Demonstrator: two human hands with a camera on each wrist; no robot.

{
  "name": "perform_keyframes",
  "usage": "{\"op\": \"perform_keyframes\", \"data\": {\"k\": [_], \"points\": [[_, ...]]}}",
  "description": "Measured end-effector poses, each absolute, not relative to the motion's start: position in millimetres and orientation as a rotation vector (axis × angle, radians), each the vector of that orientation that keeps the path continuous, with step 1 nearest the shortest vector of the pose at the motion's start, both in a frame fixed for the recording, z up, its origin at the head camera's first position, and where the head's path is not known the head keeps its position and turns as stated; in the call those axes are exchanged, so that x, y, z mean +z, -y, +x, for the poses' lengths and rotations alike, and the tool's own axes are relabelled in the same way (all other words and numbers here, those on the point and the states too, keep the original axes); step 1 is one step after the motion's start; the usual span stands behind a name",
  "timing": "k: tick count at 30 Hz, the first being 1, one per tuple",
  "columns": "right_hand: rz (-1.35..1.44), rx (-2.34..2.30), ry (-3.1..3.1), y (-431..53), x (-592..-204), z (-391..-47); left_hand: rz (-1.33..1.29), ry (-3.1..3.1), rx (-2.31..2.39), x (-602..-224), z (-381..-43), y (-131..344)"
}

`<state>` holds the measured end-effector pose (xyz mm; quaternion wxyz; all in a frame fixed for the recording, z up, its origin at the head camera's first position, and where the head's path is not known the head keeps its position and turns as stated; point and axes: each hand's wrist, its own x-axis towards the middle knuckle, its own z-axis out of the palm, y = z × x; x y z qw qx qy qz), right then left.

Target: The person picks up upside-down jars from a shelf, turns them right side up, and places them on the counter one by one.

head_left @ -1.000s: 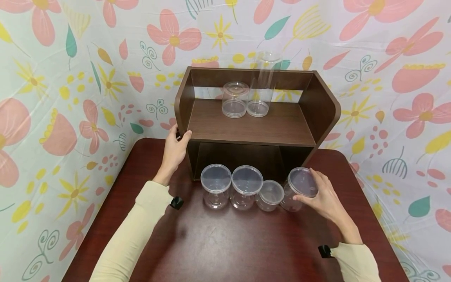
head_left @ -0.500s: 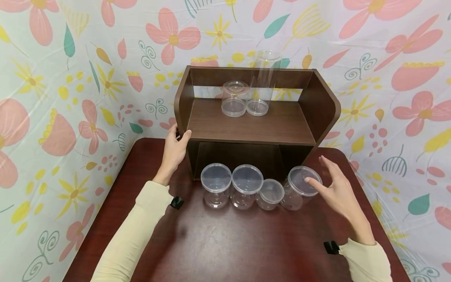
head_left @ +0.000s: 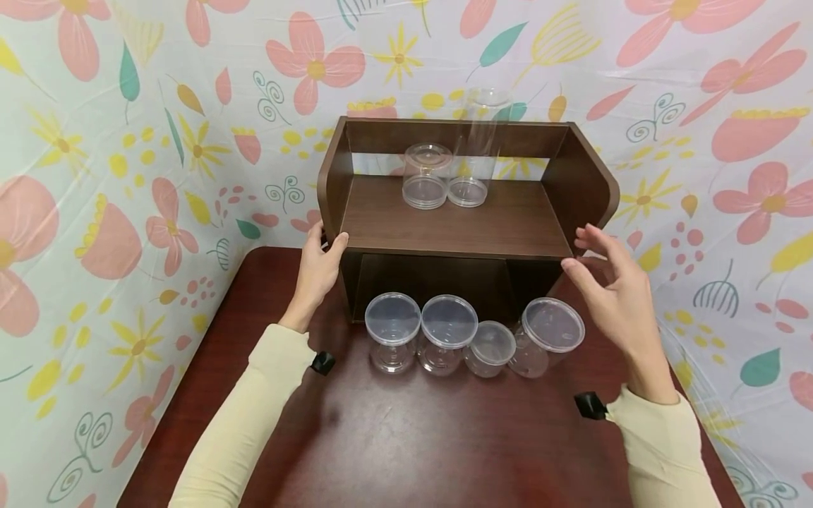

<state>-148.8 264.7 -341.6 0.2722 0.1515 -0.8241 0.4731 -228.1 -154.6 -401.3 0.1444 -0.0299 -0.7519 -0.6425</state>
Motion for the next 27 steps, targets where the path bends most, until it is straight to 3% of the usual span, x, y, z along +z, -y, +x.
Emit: {"op": "perform_keyframes", "data": {"k": [27], "points": [[0.198, 1.409, 2.251, -204, -274, -269, -0.107, 2.186, -1.820, -404, -230, 157]]}}
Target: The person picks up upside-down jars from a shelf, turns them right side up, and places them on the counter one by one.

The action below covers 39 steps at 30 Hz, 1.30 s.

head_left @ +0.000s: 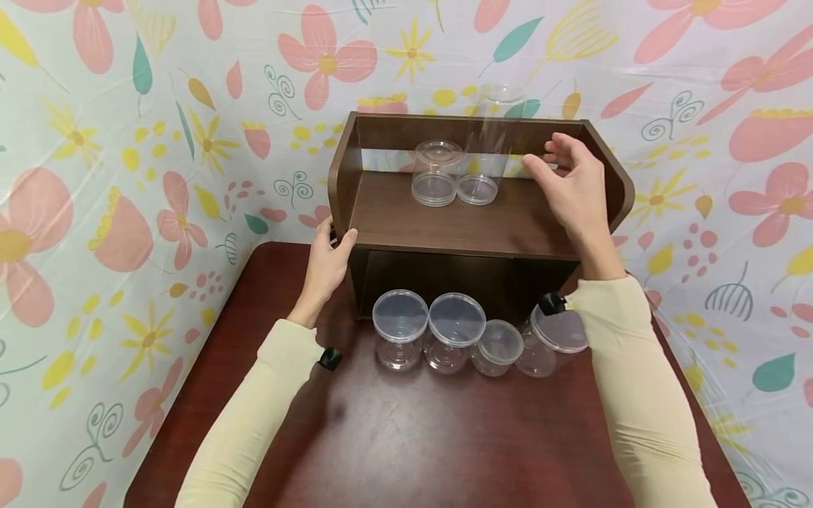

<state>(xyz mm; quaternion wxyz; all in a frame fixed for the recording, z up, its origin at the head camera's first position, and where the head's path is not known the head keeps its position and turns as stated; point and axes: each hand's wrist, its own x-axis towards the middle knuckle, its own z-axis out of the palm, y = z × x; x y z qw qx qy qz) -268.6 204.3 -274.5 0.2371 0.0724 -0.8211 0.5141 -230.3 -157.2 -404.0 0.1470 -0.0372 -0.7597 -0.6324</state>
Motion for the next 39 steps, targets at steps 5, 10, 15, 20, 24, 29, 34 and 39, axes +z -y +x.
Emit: {"op": "perform_keyframes", "data": {"k": [5, 10, 15, 20, 24, 29, 34, 39], "points": [[0.232, 1.404, 2.318, -198, -263, -284, -0.127, 2.178, -1.817, -402, -229, 157], [0.254, 1.396, 2.354, -191, -249, -300, -0.122, 2.185, -1.812, -401, -229, 157], [0.269, 1.400, 2.373, -184, -240, -318, -0.105, 2.190, -1.817, -401, -229, 158], [0.288, 1.365, 2.418, -176, -233, -334, -0.098, 2.184, -1.824, -396, -226, 155], [0.293, 1.323, 2.456, -172, -230, -343, -0.092, 2.197, -1.828, -381, -214, 151], [0.318, 1.265, 2.494, -166, -230, -351, -0.081, 2.198, -1.828, -378, -213, 150], [0.327, 1.235, 2.504, -162, -232, -356, -0.092, 2.184, -1.817, -398, -228, 155], [0.343, 1.278, 2.474, -160, -235, -357, -0.096, 2.175, -1.820, -403, -231, 157]]}}
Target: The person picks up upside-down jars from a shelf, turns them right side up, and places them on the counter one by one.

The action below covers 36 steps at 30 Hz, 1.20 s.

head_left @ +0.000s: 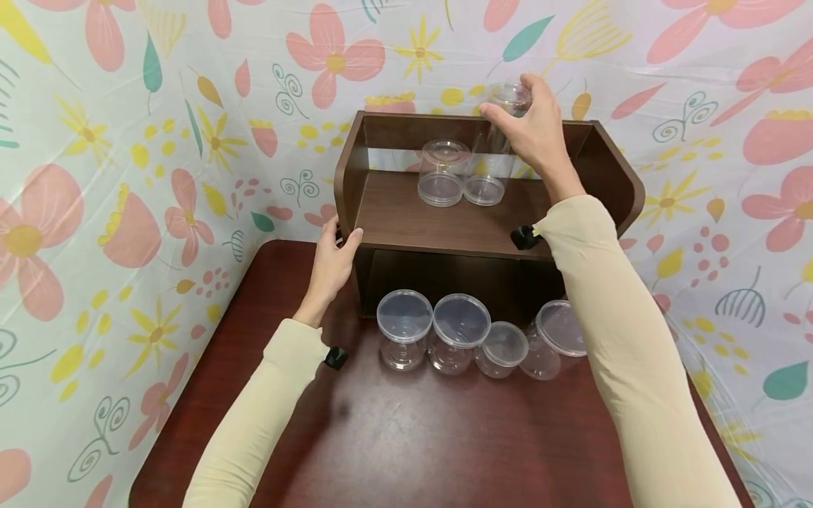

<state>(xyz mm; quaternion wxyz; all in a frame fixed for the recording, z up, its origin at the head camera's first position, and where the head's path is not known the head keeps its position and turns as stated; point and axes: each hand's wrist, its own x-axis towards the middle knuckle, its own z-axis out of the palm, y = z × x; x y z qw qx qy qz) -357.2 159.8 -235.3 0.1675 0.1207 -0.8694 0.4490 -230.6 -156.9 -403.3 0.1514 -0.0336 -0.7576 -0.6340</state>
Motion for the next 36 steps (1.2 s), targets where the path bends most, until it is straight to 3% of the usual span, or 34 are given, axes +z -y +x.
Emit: {"op": "perform_keyframes", "data": {"k": [4, 21, 36], "points": [[0.348, 1.289, 2.459, -161, -237, -355, -0.070, 2.204, -1.825, -388, -219, 152], [0.298, 1.309, 2.239, -177, -239, -345, -0.090, 2.178, -1.814, -401, -228, 156], [0.155, 1.687, 1.892, -208, -235, -288, -0.086, 2.208, -1.817, -398, -227, 158]]}}
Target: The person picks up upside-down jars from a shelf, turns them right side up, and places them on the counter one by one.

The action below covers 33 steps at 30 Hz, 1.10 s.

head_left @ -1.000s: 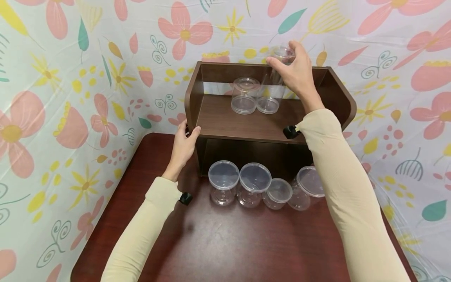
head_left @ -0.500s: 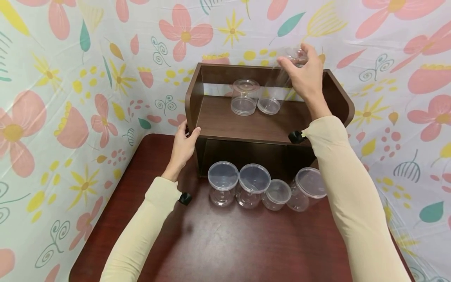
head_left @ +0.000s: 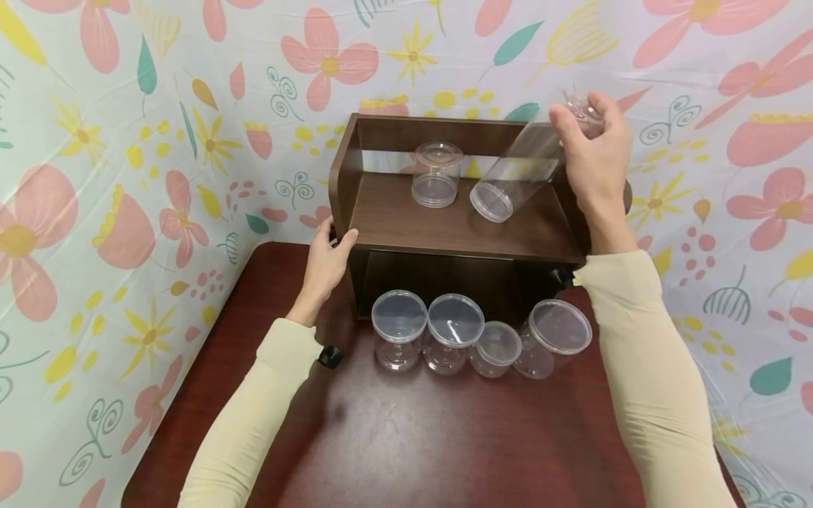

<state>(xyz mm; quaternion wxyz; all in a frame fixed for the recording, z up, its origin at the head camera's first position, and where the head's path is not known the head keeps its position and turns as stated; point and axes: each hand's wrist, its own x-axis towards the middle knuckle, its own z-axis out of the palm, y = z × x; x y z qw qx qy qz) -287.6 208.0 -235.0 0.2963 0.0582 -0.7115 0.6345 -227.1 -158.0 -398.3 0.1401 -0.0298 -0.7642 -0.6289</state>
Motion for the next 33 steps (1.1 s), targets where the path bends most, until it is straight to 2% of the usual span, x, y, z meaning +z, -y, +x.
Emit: {"op": "perform_keyframes", "data": {"k": [5, 15, 33], "points": [[0.199, 1.864, 1.677, -216, -242, -266, -0.073, 2.228, -1.808, -397, -227, 159], [0.222, 1.895, 1.485, -227, -258, -222, -0.101, 2.255, -1.784, -395, -227, 162], [0.238, 1.914, 1.191, -248, -286, -184, -0.104, 2.271, -1.795, -395, -230, 167]]}}
